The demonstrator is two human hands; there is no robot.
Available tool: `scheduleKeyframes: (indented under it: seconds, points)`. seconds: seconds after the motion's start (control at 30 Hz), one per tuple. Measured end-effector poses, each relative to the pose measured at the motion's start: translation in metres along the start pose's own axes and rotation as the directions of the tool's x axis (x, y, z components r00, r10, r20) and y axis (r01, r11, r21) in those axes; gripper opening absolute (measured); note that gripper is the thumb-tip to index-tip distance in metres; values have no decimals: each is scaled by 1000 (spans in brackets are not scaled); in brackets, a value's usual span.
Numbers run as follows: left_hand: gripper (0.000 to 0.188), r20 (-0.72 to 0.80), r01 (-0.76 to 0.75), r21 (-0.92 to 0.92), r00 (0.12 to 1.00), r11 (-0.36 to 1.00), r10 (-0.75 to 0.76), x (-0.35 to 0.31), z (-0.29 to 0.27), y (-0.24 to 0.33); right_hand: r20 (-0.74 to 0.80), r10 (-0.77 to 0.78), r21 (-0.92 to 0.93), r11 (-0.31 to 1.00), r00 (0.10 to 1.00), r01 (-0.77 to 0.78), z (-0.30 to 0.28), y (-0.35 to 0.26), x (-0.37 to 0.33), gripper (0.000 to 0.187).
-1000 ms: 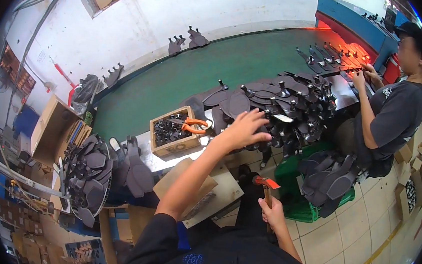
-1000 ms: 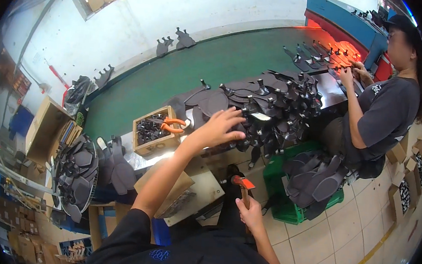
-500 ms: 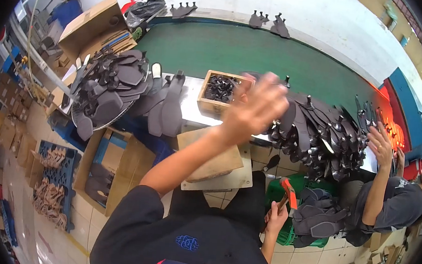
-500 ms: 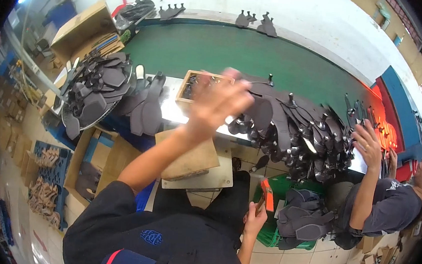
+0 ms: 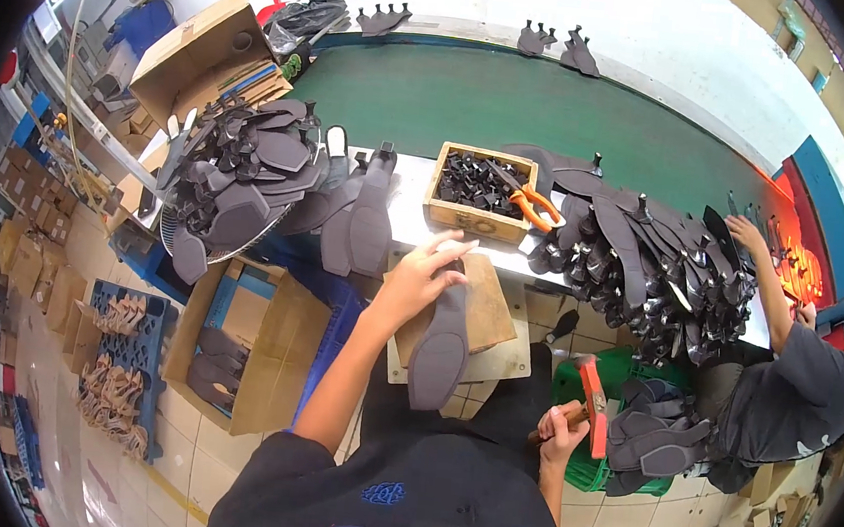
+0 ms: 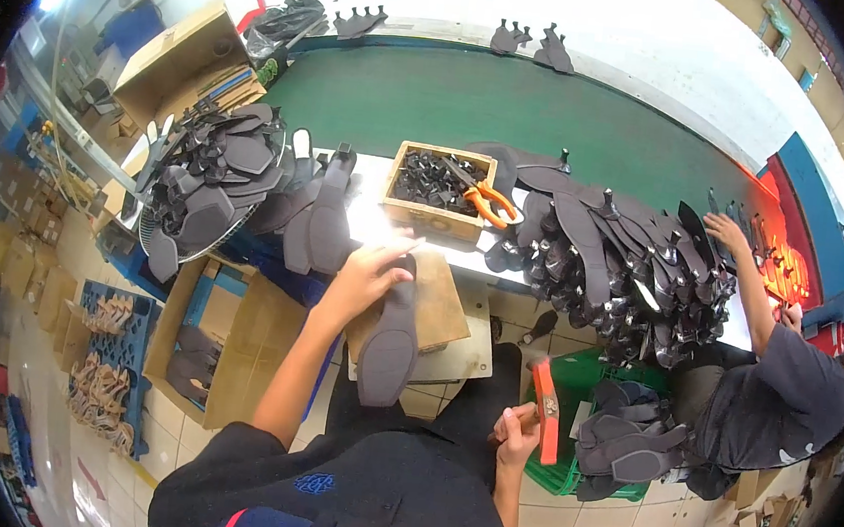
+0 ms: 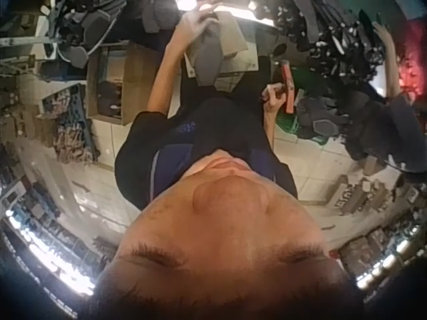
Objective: Assembling shoe components by nailing and hammering them onto a last.
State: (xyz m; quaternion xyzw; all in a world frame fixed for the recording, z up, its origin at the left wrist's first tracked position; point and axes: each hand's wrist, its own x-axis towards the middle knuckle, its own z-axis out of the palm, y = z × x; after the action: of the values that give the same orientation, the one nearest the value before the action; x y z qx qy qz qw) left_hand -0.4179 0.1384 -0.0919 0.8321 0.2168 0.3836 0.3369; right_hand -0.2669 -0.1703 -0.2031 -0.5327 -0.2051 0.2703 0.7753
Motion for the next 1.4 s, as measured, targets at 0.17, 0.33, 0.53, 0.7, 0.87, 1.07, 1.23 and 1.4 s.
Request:
scheduleKeyframes:
  seconds: [0.17,0.33,0.53,0.7,0.87,1.07,1.23,1.4]
  points:
    - [29,-78,-110,187,989,976,127,62,2,-17,-49,61,-114,991,997,-66,1,-10,10,20]
    - [13,212,-165,701,977,694,18,125,7,-84,33,55,-13,998,998,-54,0,-7,19,14]
    - [7,154,-162,534,984,830,93,133,5,-85,63,22,-38,999,998,-19,6,-23,44,14]
    - [13,144,-159,514,985,843,98,120,4,-89,194,-81,-7,996,978,84,32,-43,73,16]
    - [12,130,-157,598,987,786,99,121,15,-93,230,-56,7,998,971,56,70,-55,85,19]
    - [15,-46,-13,297,999,955,28,121,4,-82,286,-13,-88,995,958,40,97,-83,93,20]
    - [36,52,485,-471,849,737,-526,110,-8,-70,337,-44,-198,973,940,117,117,-102,104,21]
    - [37,-133,240,-515,926,823,-353,79,-3,-4,353,-61,-157,980,934,124,144,-118,100,23]
